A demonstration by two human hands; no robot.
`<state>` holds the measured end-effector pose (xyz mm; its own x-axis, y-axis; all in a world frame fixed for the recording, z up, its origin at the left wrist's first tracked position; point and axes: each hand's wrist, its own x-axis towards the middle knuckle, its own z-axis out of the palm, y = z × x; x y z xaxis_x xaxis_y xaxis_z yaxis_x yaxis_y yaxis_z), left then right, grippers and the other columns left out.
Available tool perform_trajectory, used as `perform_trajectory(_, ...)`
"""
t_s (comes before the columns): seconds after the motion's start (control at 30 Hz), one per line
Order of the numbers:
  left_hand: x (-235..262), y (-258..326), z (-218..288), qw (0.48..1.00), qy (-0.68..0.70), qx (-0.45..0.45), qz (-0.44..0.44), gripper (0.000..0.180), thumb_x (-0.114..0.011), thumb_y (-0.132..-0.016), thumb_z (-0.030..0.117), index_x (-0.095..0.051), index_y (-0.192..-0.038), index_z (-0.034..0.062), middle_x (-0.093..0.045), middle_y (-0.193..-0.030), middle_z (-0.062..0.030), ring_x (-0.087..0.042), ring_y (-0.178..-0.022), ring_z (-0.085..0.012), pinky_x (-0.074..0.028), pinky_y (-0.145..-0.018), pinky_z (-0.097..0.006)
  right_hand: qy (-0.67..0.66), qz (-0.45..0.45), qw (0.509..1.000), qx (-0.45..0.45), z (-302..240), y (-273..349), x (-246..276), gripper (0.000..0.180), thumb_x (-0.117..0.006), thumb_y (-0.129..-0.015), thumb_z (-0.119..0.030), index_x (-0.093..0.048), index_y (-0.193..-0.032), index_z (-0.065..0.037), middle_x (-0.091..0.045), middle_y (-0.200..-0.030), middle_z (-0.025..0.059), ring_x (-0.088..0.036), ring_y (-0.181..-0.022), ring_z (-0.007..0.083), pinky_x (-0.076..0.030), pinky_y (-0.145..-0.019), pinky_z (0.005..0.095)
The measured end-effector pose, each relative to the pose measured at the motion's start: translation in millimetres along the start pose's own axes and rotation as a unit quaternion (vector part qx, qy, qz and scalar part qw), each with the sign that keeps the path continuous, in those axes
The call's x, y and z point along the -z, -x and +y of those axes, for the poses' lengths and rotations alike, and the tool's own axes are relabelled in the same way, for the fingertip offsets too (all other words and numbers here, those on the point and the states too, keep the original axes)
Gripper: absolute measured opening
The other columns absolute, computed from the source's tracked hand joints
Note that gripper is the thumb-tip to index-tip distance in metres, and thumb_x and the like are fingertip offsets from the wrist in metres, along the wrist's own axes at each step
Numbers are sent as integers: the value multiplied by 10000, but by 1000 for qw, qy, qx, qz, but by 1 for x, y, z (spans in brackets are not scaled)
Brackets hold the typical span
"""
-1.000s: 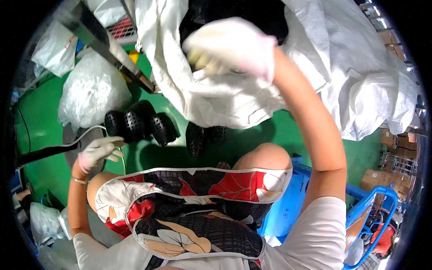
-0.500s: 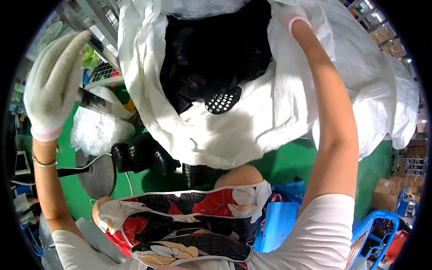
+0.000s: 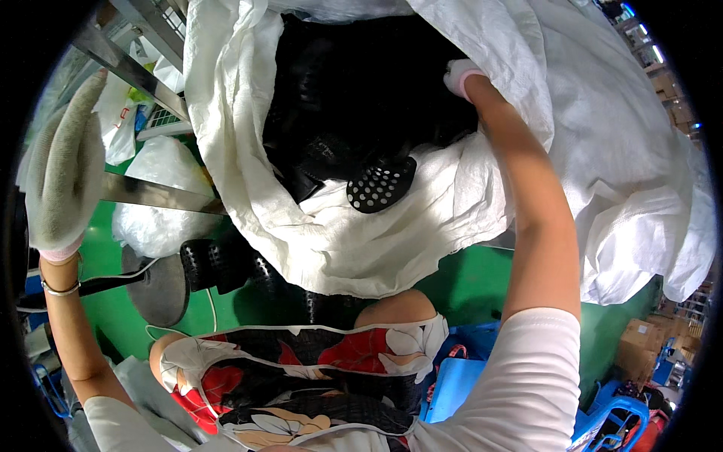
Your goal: The person sits on a low stool and assembles shoes by inserting black plastic shoe trees into the uppers. They retrieve the shoe trees from a white sack, place them into the shoes on a metal table, and then move the assembled shoes to a nearby conveyor belt.
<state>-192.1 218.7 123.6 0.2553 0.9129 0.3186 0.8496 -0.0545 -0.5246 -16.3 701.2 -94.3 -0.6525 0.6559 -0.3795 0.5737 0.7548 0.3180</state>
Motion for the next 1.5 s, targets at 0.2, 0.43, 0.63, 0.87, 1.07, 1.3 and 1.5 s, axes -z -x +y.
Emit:
perform_trajectory(0.2, 4, 9, 1, 1000, 4, 16, -1, 349, -670, -771, -22, -605, -1114, -34, -641, -1021, -135, -637, -885, -224, -520, -743, -300, -213, 56, 975, 23, -7, 9, -1, 788, -507, -831, -544, -420, -1356, 37, -485, -1344, 229, -463, -1257, 338, -345, -1055, 362)
perform_trajectory(0.43, -5, 14, 4, 1000, 17, 21, 4, 321, -666, -757, -14, -612, -1074, -17, -618, -963, -119, -614, -830, -210, -496, -700, -294, -220, -47, 973, -50, -21, 1, 14, 991, -549, -762, -666, -328, -1397, 63, -378, -1420, 252, -376, -1324, 345, -312, -1078, 404)
perform_trajectory(0.63, -4, 16, 4, 1000, 13, 22, 3, 297, -662, -746, -7, -617, -1039, -3, -599, -913, -105, -595, -783, -199, -475, -664, -289, -339, 45, 939, -37, -18, 6, 7, 1099, -611, -702, -685, -235, -1441, 37, -342, -1448, 237, -380, -1323, 330, -313, -1081, 399)
perform_trajectory(0.87, -12, 18, 1, 999, 24, 24, 9, 270, -658, -732, 1, -624, -999, 14, -576, -854, -88, -572, -728, -185, -451, -621, -284, -629, -8, 777, 9, -33, 38, 9, 1077, -725, -701, -524, -184, -1457, 20, -400, -1388, 243, -467, -1235, 298, -398, -1018, 359)
perform_trajectory(1.07, -13, 17, 1, 999, 24, 25, 10, 246, -655, -720, 8, -630, -965, 29, -556, -805, -74, -552, -681, -173, -431, -585, -279, -651, 33, 755, 74, -25, 29, -5, 1023, -723, -744, -470, -161, -1469, -16, -398, -1383, 219, -456, -1228, 307, -389, -1019, 370)
perform_trajectory(1.3, -13, 17, 2, 999, 26, 21, 12, 220, -651, -706, 16, -636, -924, 45, -533, -746, -58, -530, -626, -159, -407, -542, -273, -570, 34, 820, 44, -40, 32, 17, 1020, -728, -742, -469, -180, -1453, 16, -409, -1380, 196, -468, -1218, 303, -404, -1007, 367)
perform_trajectory(1.5, -11, 19, 4, 999, 19, 21, 21, 198, -647, -695, 23, -642, -890, 60, -513, -696, -44, -510, -579, -147, -386, -506, -268, -578, -80, 805, 105, -32, 52, 16, 834, -739, -730, -465, -429, -1330, 23, -590, -1172, 162, -577, -1049, 231, -440, -945, 316)
